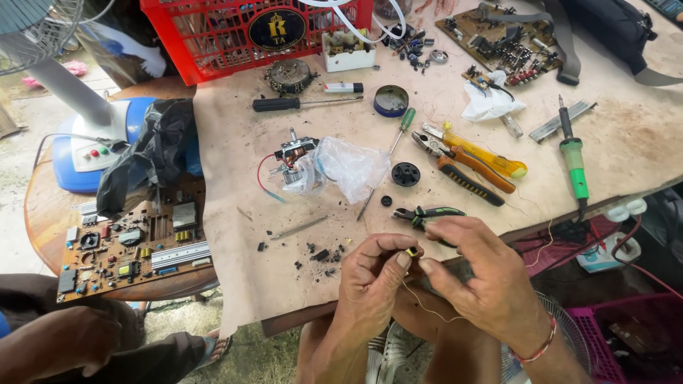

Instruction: Disassembling and inspecting a small electric motor component on a workbench using pliers and hands.

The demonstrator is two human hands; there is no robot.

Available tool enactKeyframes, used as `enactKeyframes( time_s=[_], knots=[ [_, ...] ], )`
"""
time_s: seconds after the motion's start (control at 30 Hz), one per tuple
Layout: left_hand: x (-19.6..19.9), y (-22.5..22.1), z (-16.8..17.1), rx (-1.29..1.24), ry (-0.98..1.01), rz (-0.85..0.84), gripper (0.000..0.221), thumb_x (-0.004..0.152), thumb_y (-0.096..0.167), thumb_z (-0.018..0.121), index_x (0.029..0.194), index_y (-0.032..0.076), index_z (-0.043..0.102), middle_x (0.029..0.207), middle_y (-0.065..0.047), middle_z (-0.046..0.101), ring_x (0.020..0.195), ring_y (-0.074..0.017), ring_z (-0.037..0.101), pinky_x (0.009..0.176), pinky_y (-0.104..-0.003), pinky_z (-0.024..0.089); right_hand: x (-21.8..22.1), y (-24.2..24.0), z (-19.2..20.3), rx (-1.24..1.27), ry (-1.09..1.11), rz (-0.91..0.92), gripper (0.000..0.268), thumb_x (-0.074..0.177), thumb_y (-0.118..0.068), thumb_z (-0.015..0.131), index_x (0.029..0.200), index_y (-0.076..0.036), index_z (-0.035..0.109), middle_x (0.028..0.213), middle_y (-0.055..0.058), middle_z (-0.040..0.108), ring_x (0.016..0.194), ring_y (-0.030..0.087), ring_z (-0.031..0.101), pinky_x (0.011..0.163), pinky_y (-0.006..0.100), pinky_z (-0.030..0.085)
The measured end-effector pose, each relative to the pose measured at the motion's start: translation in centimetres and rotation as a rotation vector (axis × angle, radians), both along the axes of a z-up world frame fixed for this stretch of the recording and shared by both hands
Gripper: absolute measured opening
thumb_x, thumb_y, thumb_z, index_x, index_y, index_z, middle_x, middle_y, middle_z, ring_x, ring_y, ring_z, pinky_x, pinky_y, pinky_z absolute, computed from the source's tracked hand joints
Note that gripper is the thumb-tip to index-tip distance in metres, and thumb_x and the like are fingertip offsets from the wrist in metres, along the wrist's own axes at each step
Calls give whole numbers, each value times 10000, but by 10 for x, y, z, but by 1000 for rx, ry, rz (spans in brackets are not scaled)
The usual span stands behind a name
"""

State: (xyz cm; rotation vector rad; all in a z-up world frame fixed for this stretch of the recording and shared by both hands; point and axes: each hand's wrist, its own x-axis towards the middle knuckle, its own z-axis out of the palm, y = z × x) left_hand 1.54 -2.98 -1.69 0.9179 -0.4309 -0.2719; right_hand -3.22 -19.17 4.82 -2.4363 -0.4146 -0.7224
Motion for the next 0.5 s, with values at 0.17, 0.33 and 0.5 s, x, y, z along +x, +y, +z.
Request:
enactKeyframes(
  time_s=[0.17,0.33,0.5],
  knots=[
    [-7,-6,9,-15,-141,109,174,1036,101,603,1147,-15,670,1124,-136,695,1049,-234,705,918,-328,652,-3,-1,4,-114,37,8,210,922,-105,701,1121,-42,718,1095,112,706,1006,226,713,966,345,574],
    [-8,-4,17,199,-298,274,231,1012,238,650,1114,36,700,1077,-99,671,971,-179,670,816,-262,558,-2,0,2,-92,63,-26,103,943,-86,654,1030,-57,700,1017,93,692,973,217,699,901,342,562],
    [-7,-6,13,195,-290,289,172,958,175,726,1072,46,720,1028,-94,682,953,-190,681,825,-279,582,-5,3,-8,98,76,-41,43,891,-53,700,933,-64,698,1010,96,718,958,186,728,907,300,575]
  ],
)
